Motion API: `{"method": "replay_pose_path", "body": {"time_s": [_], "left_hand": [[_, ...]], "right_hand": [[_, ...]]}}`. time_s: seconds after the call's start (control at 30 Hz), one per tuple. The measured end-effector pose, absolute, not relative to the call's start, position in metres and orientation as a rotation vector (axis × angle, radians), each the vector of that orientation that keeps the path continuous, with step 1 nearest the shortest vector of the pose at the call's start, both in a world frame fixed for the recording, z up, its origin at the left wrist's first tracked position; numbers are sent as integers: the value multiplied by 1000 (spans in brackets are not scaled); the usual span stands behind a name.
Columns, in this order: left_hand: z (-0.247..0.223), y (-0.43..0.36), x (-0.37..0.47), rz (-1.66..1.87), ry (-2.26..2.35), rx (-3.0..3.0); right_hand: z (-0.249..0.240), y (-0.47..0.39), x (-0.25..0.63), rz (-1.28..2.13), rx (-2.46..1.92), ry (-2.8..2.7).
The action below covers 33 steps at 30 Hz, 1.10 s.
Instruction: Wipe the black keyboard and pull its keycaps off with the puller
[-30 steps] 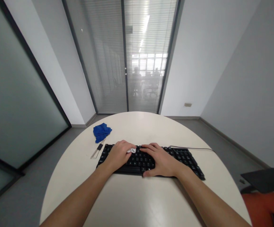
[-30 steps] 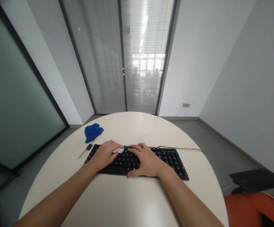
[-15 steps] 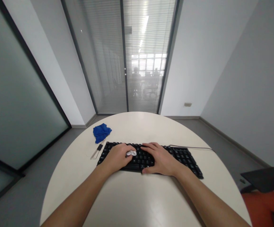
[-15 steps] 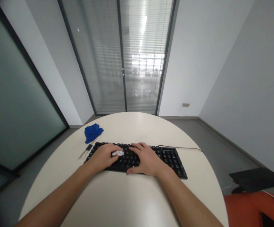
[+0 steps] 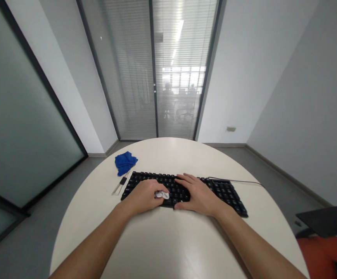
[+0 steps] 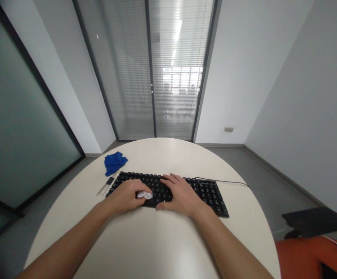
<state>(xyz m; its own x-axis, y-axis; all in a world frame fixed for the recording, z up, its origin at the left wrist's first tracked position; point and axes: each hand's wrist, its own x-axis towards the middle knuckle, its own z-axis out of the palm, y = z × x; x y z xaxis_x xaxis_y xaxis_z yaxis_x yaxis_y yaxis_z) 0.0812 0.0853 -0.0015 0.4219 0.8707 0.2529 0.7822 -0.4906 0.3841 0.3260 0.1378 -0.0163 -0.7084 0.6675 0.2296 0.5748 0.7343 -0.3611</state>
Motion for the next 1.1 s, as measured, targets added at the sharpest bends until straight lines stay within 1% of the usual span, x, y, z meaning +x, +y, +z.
{"method": "replay_pose_path", "body": {"time_s": [0.2,0.27,0.4,0.5,0.63,0.8,1.1], "left_hand": [[2,81,81,619,1346,2479],[3,82,80,680,1336,2495],[-5,90,75,885,1535,2476],[-16,99,73,934,1671,2428],[-24,105,79,932,1766,2398],[-20,105,96,842,1831,2369],[-9,97,101,740,1731,2431]], "right_hand": [[-18,141,330,377,-969,-2636],[-16,143,334,359,-1008,-2645],[-11,147,342,336,-1116,-2608],[-7,148,347,397,-1098,-2641],[-3,148,351,484,-1111,-2736],[-3,147,352,511,-1143,-2781],[-7,147,351,495,-1133,-2751]]}}
